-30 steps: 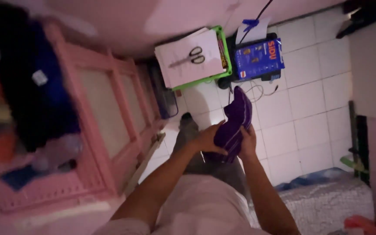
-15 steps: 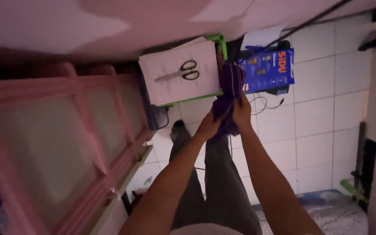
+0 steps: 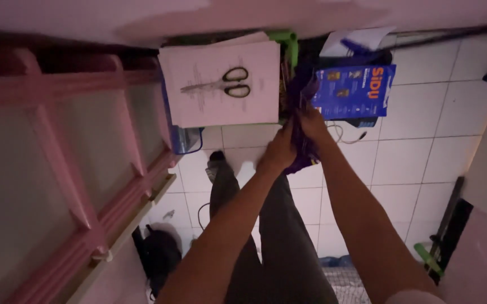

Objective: The person folds a purple striped shirt by hand and places it on a small green shelf. They then pick up a small green bottle, place it on a pink plastic drawer unit, and briefly handle a small dark object before placing it on the same unit.

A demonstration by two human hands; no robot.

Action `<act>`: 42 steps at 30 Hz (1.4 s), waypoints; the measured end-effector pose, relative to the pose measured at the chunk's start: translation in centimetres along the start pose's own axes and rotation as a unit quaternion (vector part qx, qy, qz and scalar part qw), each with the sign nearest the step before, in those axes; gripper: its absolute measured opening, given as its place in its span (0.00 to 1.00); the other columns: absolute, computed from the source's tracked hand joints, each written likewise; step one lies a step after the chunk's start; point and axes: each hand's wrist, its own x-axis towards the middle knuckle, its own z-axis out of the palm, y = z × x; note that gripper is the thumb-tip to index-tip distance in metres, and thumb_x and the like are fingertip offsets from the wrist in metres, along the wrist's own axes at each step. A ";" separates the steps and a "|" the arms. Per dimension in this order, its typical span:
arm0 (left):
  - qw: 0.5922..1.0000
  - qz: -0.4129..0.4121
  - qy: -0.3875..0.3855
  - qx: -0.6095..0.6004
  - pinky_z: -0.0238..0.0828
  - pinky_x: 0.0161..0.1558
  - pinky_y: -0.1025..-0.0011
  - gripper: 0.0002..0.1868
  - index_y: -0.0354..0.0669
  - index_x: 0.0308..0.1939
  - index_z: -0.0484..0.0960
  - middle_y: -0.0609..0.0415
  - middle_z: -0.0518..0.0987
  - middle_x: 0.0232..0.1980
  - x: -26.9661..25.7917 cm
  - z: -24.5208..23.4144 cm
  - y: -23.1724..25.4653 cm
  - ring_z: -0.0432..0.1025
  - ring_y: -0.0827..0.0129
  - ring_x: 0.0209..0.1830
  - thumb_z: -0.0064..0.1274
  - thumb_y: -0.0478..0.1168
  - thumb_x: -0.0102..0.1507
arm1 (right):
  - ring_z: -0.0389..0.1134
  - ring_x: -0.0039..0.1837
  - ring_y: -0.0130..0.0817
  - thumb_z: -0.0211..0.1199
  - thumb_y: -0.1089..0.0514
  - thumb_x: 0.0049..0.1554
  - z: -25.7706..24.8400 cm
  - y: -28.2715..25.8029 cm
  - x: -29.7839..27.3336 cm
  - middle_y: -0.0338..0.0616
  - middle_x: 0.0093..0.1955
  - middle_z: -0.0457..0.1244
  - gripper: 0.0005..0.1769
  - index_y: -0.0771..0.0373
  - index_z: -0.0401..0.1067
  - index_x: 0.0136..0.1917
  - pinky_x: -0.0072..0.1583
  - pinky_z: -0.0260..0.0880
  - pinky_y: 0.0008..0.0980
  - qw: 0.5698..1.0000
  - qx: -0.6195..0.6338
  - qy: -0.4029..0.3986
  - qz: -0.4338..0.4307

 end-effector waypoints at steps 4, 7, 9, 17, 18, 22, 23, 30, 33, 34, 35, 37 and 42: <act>1.000 -0.025 0.001 0.016 0.65 0.66 0.41 0.39 0.46 0.83 0.45 0.31 0.65 0.72 0.2 0.1 1.5 0.67 0.37 0.69 0.35 0.34 0.67 | 0.70 0.59 0.61 0.58 0.45 0.63 -0.8 -0.9 -0.2 0.60 0.50 0.70 0.22 0.65 0.77 0.56 0.59 0.67 0.55 0.998 0.029 0.005 0.047; 0.998 0.021 0.036 -0.041 0.69 0.65 0.42 0.37 0.47 0.83 0.45 0.32 0.63 0.72 2.9 0.6 1.8 0.66 0.34 0.69 0.36 0.35 0.69 | 0.69 0.50 0.62 0.59 0.59 0.63 -1.1 0.5 3.9 0.69 0.41 0.66 0.15 0.76 0.77 0.49 0.53 0.66 0.52 0.994 0.072 0.052 -0.056; 0.997 0.012 0.074 -0.007 0.69 0.64 0.39 0.42 0.48 0.83 0.41 0.30 0.66 0.67 4.5 0.9 1.5 0.69 0.32 0.65 0.40 0.34 0.66 | 0.70 0.47 0.60 0.62 0.44 0.64 -1.3 2.7 8.8 0.60 0.40 0.67 0.22 0.67 0.76 0.47 0.50 0.68 0.54 0.997 0.002 0.069 -0.026; 0.979 0.078 0.149 -0.115 0.65 0.68 0.46 0.36 0.44 0.82 0.49 0.31 0.67 0.71 7.4 0.0 2.1 0.68 0.38 0.68 0.38 0.34 0.69 | 0.67 0.61 0.66 0.55 0.50 0.66 -3.7 -3.7 8.6 0.67 0.55 0.67 0.23 0.73 0.74 0.61 0.63 0.65 0.58 0.998 -0.020 -0.008 -0.065; 0.979 0.068 0.137 -0.136 0.65 0.69 0.49 0.35 0.48 0.82 0.50 0.35 0.68 0.71 7.4 0.9 1.2 0.69 0.44 0.67 0.37 0.37 0.71 | 0.67 0.61 0.68 0.56 0.54 0.65 -3.3 -2.6 8.2 0.68 0.53 0.67 0.19 0.73 0.75 0.59 0.62 0.65 0.59 0.998 -0.025 -0.005 -0.059; 0.991 0.005 0.056 -0.123 0.62 0.70 0.42 0.40 0.46 0.83 0.42 0.27 0.66 0.71 2.0 1.5 1.0 0.67 0.33 0.68 0.39 0.32 0.68 | 0.66 0.58 0.76 0.55 0.63 0.63 -1.9 -1.5 1.8 0.74 0.50 0.67 0.15 0.80 0.75 0.55 0.61 0.63 0.62 0.999 0.018 -0.003 -0.043; 0.992 0.008 0.049 -0.114 0.62 0.70 0.47 0.39 0.47 0.83 0.45 0.31 0.66 0.72 1.0 1.9 0.4 0.65 0.37 0.71 0.40 0.34 0.68 | 0.65 0.59 0.77 0.54 0.63 0.64 -1.5 -1.2 0.1 0.76 0.52 0.66 0.16 0.80 0.74 0.57 0.61 0.62 0.65 0.999 0.015 -0.009 -0.049; 0.991 0.028 0.103 0.087 0.72 0.60 0.54 0.31 0.50 0.75 0.66 0.46 0.73 0.60 -4.3 1.0 -3.1 0.69 0.49 0.63 0.46 0.37 0.65 | 0.67 0.66 0.47 0.59 0.59 0.66 5.1 3.6 -4.7 0.56 0.61 0.68 0.18 0.66 0.69 0.68 0.68 0.65 0.47 0.977 0.202 0.061 0.029; 0.981 0.074 0.153 -0.093 0.69 0.61 0.52 0.30 0.55 0.77 0.65 0.44 0.73 0.63 -2.4 3.2 -8.9 0.69 0.46 0.64 0.39 0.34 0.69 | 0.65 0.70 0.44 0.59 0.60 0.67 7.7 2.3 -5.7 0.53 0.67 0.65 0.24 0.62 0.62 0.75 0.72 0.62 0.46 0.954 0.276 0.097 0.067; 0.981 0.074 0.155 -0.093 0.69 0.61 0.52 0.30 0.55 0.77 0.65 0.44 0.73 0.63 -1.8 2.5 -9.4 0.69 0.46 0.64 0.39 0.34 0.69 | 0.65 0.70 0.44 0.59 0.60 0.67 8.6 1.0 -5.1 0.53 0.67 0.65 0.24 0.62 0.62 0.75 0.72 0.62 0.46 0.954 0.276 0.096 0.066; 0.980 0.040 0.165 -0.103 0.63 0.67 0.52 0.28 0.53 0.75 0.68 0.44 0.72 0.66 -1.8 1.9 -9.9 0.66 0.45 0.68 0.40 0.37 0.69 | 0.65 0.71 0.42 0.60 0.52 0.67 9.6 -0.2 -5.0 0.48 0.69 0.64 0.26 0.56 0.59 0.76 0.72 0.62 0.46 0.935 0.304 0.131 0.127; 0.977 0.004 0.178 -0.114 0.56 0.73 0.52 0.26 0.51 0.74 0.70 0.44 0.71 0.69 -2.0 0.4 -11.3 0.63 0.44 0.71 0.42 0.39 0.70 | 0.65 0.72 0.40 0.61 0.44 0.68 11.8 -1.8 -4.7 0.42 0.71 0.63 0.29 0.49 0.57 0.77 0.72 0.62 0.46 0.911 0.329 0.163 0.187; 0.965 -0.008 0.244 -0.093 0.54 0.75 0.44 0.29 0.42 0.71 0.71 0.33 0.70 0.68 -1.6 -1.2 -18.5 0.61 0.35 0.73 0.49 0.34 0.64 | 0.65 0.71 0.43 0.60 0.43 0.68 17.2 -5.1 -4.5 0.49 0.70 0.62 0.31 0.61 0.58 0.75 0.73 0.62 0.45 0.844 0.452 0.203 0.205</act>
